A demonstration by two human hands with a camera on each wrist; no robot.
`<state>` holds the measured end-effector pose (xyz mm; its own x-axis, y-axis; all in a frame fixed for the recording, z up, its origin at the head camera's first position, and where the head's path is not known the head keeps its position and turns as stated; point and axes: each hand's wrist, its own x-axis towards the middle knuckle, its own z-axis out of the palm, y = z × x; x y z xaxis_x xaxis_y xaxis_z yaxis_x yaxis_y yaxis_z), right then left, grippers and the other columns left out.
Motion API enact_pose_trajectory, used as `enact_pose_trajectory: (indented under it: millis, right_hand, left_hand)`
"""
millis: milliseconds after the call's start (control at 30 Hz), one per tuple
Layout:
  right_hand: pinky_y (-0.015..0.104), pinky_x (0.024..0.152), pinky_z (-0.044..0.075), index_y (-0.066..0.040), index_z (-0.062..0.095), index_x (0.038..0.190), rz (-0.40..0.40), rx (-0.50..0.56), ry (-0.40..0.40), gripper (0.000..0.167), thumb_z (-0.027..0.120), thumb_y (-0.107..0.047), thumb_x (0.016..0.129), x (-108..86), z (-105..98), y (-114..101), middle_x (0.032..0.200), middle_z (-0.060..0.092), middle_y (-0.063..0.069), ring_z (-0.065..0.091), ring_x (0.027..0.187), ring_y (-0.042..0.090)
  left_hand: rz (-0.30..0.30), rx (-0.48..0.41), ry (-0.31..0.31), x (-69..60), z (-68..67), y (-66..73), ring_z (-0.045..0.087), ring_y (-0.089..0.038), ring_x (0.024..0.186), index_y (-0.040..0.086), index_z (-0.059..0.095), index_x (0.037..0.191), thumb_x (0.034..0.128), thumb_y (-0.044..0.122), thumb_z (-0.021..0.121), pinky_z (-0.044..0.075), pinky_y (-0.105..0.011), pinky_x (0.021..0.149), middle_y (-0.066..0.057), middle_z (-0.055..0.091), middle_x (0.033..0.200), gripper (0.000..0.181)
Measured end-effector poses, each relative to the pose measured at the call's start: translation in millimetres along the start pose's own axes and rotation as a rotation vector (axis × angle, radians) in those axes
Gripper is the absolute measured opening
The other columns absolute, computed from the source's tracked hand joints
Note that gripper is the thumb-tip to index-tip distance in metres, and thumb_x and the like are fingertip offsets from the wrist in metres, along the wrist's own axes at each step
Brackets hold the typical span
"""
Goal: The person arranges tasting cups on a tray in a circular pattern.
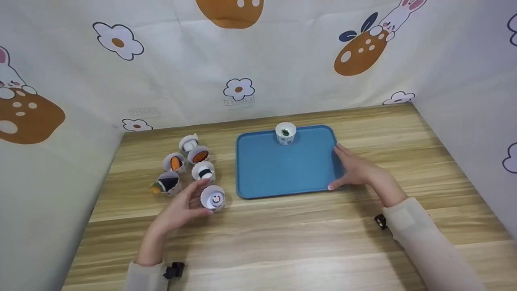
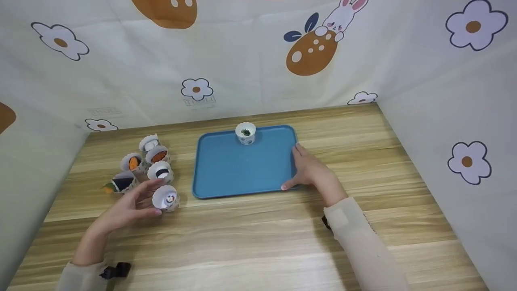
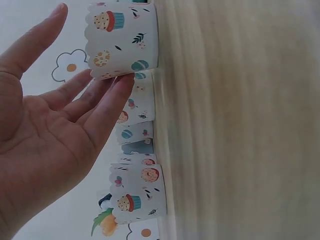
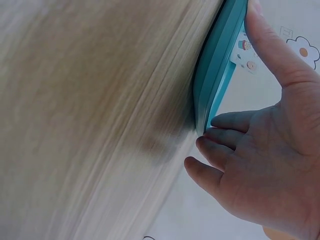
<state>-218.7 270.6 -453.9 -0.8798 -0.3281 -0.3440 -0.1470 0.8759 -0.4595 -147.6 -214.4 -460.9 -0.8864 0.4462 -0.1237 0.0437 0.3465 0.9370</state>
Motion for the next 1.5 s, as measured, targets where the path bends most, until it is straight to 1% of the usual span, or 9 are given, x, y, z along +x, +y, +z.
enact_pose_trajectory:
  millis: [133, 300, 433, 500, 600, 733, 867, 1200, 1500]
  right_hand:
    - [0.06, 0.122, 0.014, 0.006, 0.005, 0.157, 0.005, -0.004, 0.001, 0.129, 0.084, -0.052, 0.073, -0.4, -1, 0, 0.165, -0.002, 0.027, 0.007, 0.151, 0.049]
    - [0.06, 0.122, 0.015, 0.007, 0.005, 0.156, 0.003, -0.008, -0.008, 0.129, 0.084, -0.052, 0.073, -0.4, -2, -1, 0.165, -0.001, 0.028, 0.007, 0.151, 0.048]
    - [0.06, 0.122, 0.015, 0.01, 0.006, 0.155, -0.012, -0.01, -0.009, 0.129, 0.085, -0.051, 0.072, 0.0, -2, -1, 0.164, 0.0, 0.03, 0.008, 0.151, 0.049]
    - [0.06, 0.122, 0.015, 0.011, 0.006, 0.155, -0.02, -0.013, -0.006, 0.129, 0.085, -0.05, 0.073, 0.1, -2, -1, 0.164, 0.0, 0.031, 0.008, 0.151, 0.049]
    - [0.06, 0.122, 0.014, 0.011, 0.006, 0.155, -0.03, -0.015, -0.001, 0.129, 0.085, -0.05, 0.073, 0.2, -1, 0, 0.164, 0.0, 0.032, 0.007, 0.151, 0.05]
    - [0.06, 0.122, 0.014, 0.01, 0.006, 0.155, -0.029, -0.011, 0.001, 0.129, 0.085, -0.05, 0.073, 0.2, 0, 0, 0.164, -0.001, 0.031, 0.007, 0.151, 0.05]
    - [0.06, 0.122, 0.014, 0.01, 0.006, 0.155, -0.028, -0.007, 0.002, 0.129, 0.085, -0.05, 0.072, 0.2, 0, 1, 0.164, -0.001, 0.031, 0.006, 0.151, 0.05]
    - [0.059, 0.122, 0.014, 0.009, 0.005, 0.156, -0.024, -0.005, -0.001, 0.13, 0.085, -0.05, 0.073, 0.9, -1, 2, 0.164, -0.001, 0.03, 0.006, 0.151, 0.049]
    - [0.06, 0.122, 0.014, 0.007, 0.003, 0.157, 0.006, 0.02, -0.015, 0.13, 0.085, -0.049, 0.073, 1.6, 0, 1, 0.165, -0.003, 0.028, 0.005, 0.152, 0.048]
  left_hand:
    - [0.007, 0.016, -0.009, 0.3, 1.9, -2.1, 0.036, -0.046, 0.142, -0.005, 0.027, 0.152, 0.084, 0.006, 0.078, 0.042, -0.045, 0.112, -0.03, 0.034, 0.155, 0.085]
    - [-0.001, 0.015, -0.011, 2.7, 4.4, -2.9, 0.038, -0.046, 0.14, -0.005, 0.025, 0.153, 0.0818, 0.004, 0.079, 0.047, -0.039, 0.108, -0.03, 0.033, 0.155, 0.09]
    - [-0.022, 0.056, 0.008, 5.9, 7.9, -2.6, 0.043, -0.042, 0.136, -0.003, 0.028, 0.152, 0.0799, 0.004, 0.081, 0.047, -0.034, 0.104, -0.027, 0.039, 0.15, 0.09]
    - [-0.039, 0.083, 0.026, 7.1, 9.5, -2.3, 0.044, -0.04, 0.135, -0.002, 0.03, 0.152, 0.0793, 0.004, 0.081, 0.045, -0.036, 0.106, -0.025, 0.042, 0.148, 0.089]
    - [-0.055, 0.14, 0.057, 8.6, 11.3, -1.7, 0.044, -0.038, 0.134, 0.0, 0.034, 0.151, 0.0784, 0.003, 0.082, 0.04, -0.043, 0.109, -0.024, 0.045, 0.146, 0.087]
    - [-0.041, 0.231, 0.086, 10.2, 12.5, -0.4, 0.047, -0.039, 0.132, -0.001, 0.038, 0.148, 0.0774, 0.003, 0.082, 0.037, -0.053, 0.11, -0.025, 0.05, 0.143, 0.083]
    - [-0.035, 0.29, 0.1, 12.2, 13.4, -0.3, 0.051, -0.038, 0.126, 0.0, 0.044, 0.144, 0.0775, 0.004, 0.083, 0.039, -0.055, 0.107, -0.023, 0.055, 0.136, 0.077]
    - [-0.064, 0.322, 0.131, 13.5, 14.1, 0.0, 0.054, -0.035, 0.122, 0.004, 0.051, 0.137, 0.0795, 0.005, 0.081, 0.041, -0.054, 0.106, -0.02, 0.059, 0.131, 0.064]
    - [-0.04, 0.327, 0.143, 12.9, 15.0, 0.7, 0.057, -0.033, 0.117, 0.003, 0.053, 0.133, 0.0815, 0.006, 0.079, 0.043, -0.05, 0.102, -0.018, 0.062, 0.126, 0.058]
